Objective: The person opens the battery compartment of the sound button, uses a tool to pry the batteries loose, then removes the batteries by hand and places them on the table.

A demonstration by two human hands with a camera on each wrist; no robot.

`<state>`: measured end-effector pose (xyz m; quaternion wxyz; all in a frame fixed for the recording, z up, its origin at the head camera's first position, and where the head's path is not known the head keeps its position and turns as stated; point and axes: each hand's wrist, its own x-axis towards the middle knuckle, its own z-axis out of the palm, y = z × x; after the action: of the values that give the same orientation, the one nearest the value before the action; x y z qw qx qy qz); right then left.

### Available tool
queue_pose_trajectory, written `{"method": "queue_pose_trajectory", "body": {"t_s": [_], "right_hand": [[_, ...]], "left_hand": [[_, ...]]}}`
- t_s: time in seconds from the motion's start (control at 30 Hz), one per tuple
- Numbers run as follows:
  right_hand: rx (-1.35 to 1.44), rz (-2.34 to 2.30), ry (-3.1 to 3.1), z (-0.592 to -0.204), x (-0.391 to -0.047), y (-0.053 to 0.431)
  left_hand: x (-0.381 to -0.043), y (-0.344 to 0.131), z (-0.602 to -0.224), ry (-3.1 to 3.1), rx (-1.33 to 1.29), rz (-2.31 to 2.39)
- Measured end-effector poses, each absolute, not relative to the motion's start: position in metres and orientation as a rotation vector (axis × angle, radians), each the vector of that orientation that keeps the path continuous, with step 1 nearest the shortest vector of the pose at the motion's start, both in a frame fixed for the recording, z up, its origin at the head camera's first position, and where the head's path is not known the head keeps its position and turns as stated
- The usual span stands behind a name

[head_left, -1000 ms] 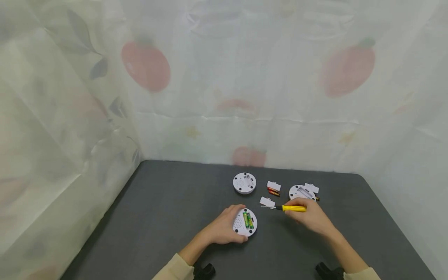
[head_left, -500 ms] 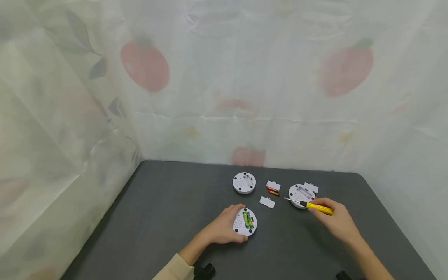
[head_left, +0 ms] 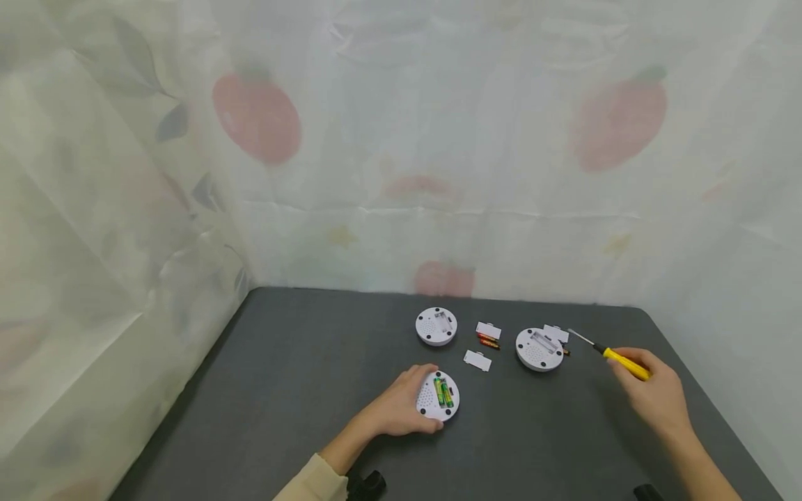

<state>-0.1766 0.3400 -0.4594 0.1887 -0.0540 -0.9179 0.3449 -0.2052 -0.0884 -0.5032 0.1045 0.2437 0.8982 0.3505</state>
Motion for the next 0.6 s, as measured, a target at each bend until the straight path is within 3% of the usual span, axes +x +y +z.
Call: {"method": "queue_pose_trajectory", "body": {"t_s": [0.6], "right_hand": [[-0.395,0.962,-2.633,-0.49,-0.202,0.392]], "left_hand": [[-0.205,-0.088,-0.504,2.669,0.74,1.04]]}}
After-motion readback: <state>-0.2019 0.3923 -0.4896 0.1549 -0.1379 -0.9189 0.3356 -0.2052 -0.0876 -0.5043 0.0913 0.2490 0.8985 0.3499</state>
